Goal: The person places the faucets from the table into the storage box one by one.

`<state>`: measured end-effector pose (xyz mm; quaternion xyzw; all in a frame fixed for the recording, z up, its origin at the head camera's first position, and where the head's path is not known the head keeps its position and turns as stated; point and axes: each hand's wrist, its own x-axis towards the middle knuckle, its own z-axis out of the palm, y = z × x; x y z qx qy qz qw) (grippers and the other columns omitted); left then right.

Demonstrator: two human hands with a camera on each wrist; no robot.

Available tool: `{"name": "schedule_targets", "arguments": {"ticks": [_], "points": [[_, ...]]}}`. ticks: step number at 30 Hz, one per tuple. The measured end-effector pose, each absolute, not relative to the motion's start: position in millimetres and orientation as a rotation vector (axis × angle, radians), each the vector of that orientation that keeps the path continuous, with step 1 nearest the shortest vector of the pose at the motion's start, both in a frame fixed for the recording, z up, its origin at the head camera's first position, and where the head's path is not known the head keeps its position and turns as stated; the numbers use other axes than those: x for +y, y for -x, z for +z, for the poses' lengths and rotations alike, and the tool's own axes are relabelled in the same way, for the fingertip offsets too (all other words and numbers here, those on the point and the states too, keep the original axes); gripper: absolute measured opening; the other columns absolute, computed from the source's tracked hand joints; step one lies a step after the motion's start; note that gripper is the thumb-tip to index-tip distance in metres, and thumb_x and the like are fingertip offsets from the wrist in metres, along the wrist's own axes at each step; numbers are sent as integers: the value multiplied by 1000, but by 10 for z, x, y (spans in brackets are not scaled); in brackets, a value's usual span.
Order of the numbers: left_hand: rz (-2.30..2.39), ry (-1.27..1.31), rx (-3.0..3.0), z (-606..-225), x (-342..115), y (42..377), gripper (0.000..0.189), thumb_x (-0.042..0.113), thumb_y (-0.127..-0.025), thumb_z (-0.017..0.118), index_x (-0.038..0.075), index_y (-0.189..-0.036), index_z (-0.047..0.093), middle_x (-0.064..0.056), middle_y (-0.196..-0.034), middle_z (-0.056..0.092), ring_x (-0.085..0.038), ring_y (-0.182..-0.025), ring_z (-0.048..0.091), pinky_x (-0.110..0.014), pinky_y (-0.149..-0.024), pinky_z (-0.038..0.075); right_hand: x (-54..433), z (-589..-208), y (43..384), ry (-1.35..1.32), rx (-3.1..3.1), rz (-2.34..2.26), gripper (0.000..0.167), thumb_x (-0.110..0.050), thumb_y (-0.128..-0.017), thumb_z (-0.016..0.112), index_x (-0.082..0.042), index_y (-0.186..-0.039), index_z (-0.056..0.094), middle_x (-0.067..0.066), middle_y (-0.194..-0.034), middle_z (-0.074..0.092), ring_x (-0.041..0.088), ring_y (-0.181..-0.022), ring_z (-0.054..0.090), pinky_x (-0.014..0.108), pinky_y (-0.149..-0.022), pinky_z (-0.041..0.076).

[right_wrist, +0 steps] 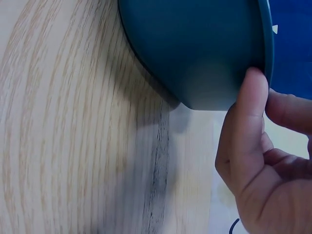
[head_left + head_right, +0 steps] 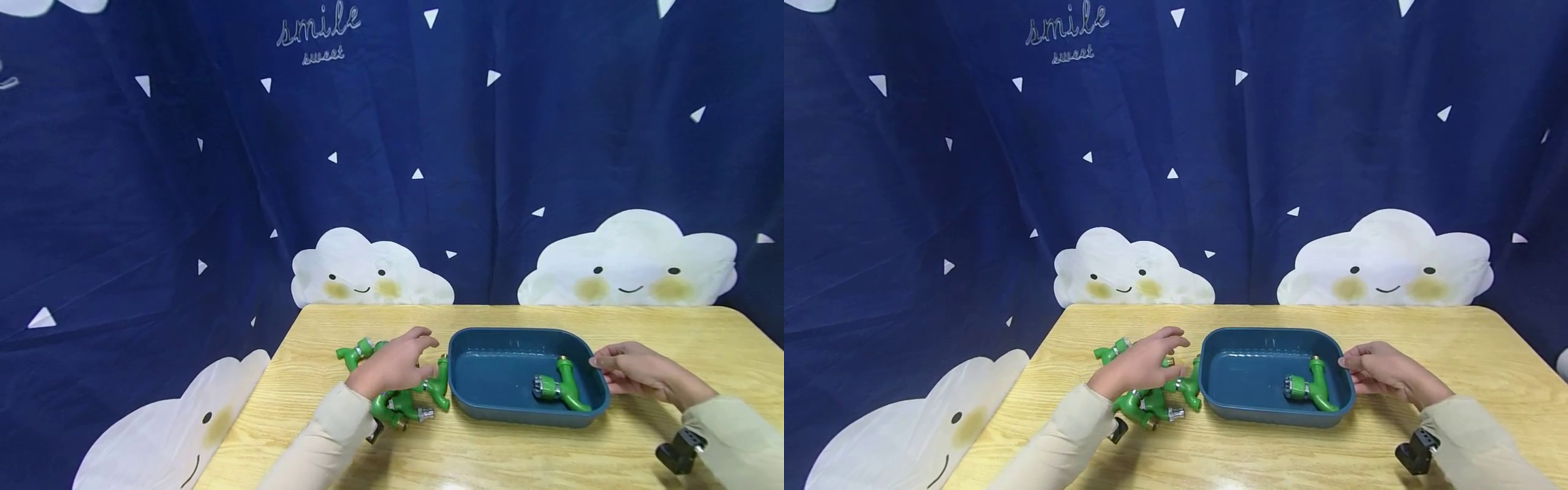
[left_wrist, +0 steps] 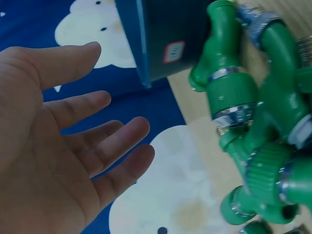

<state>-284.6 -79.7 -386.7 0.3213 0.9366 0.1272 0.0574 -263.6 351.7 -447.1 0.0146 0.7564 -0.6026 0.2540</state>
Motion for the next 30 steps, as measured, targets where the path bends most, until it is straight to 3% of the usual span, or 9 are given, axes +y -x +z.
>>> {"name": "schedule_targets", "arguments": {"ticks": [6,18,30], "points": [[351,-982,2856,-3995,-812,2860,47,30,-97,62,11,-140,55,-9,-152,46,-26,-134,53,-39,-107,47,3536,-4465,2647,-44,2054,-1640,22,-15,-102,52,5,-111,57,-1,-79,62,5,-70,64,24,-69,60],[210,-958,2877,-4270,-734,2911,64,33,-92,68,11,-148,46,-7,-150,47,-25,-135,52,-38,-108,47,3567,-4467,2647,-40,2040,-1647,19,-15,-102,51,3,-108,57,-1,-79,63,5,-69,64,24,-69,60],[116,-966,2893,-4381,-690,2927,67,34,-90,71,12,-148,45,-7,-150,47,-25,-135,51,-37,-107,48,3562,-4480,2643,1,2015,-1648,16,-15,-103,51,-1,-103,57,-3,-78,62,4,-69,63,24,-69,60]]}}
